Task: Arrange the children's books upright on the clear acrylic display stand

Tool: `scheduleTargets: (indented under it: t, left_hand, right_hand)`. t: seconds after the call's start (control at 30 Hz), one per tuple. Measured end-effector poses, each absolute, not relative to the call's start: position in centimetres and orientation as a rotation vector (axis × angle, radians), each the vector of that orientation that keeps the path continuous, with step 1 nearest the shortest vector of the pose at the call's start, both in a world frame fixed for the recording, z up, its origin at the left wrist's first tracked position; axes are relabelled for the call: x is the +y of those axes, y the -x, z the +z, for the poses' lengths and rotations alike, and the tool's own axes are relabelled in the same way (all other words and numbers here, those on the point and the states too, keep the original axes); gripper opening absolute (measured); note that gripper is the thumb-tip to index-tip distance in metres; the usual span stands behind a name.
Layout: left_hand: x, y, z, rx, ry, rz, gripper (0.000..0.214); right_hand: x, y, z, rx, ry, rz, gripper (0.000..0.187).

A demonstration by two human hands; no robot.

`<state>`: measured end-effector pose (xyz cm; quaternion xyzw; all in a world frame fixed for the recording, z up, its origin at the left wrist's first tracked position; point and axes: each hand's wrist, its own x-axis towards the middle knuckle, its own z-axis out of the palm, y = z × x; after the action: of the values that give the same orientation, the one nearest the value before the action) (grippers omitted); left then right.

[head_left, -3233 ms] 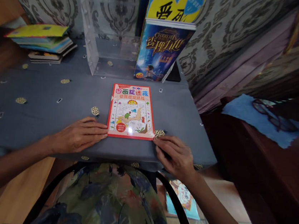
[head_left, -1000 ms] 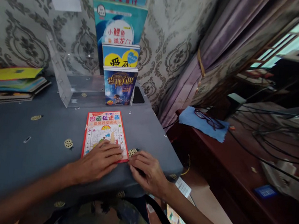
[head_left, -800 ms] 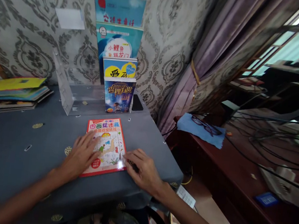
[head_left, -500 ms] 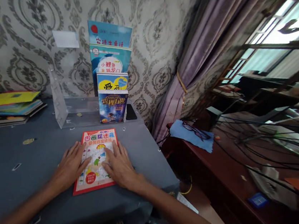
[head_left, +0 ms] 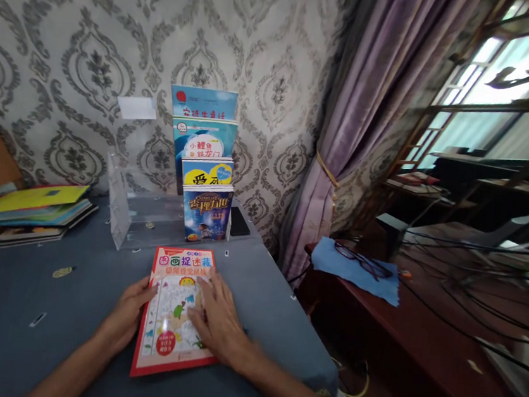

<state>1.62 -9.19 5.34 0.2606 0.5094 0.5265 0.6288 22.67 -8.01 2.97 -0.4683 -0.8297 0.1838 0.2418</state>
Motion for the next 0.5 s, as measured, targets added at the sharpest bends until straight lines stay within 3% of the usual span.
scheduleTargets:
  t: [0.2,0.37,0.5]
  left_hand:
    - [-8.8,-0.8,7.0,1.075,-0.527,1.323,0.046]
    - [-8.4,-0.2,8.3,1.077,-0.57,1.432,0.048]
    - [-7.7,1.0,9.7,1.064,-0.7,1.567,0.06]
  right_hand:
    - [-4.7,-23.5,0.0,-1.753,1.139,0.847,0.07]
    - [-2.6,-22.8,2.0,-1.586,0.866,1.328,0.051]
    - [-2.7,-21.8,5.8,-1.62,0.691,1.218,0.038]
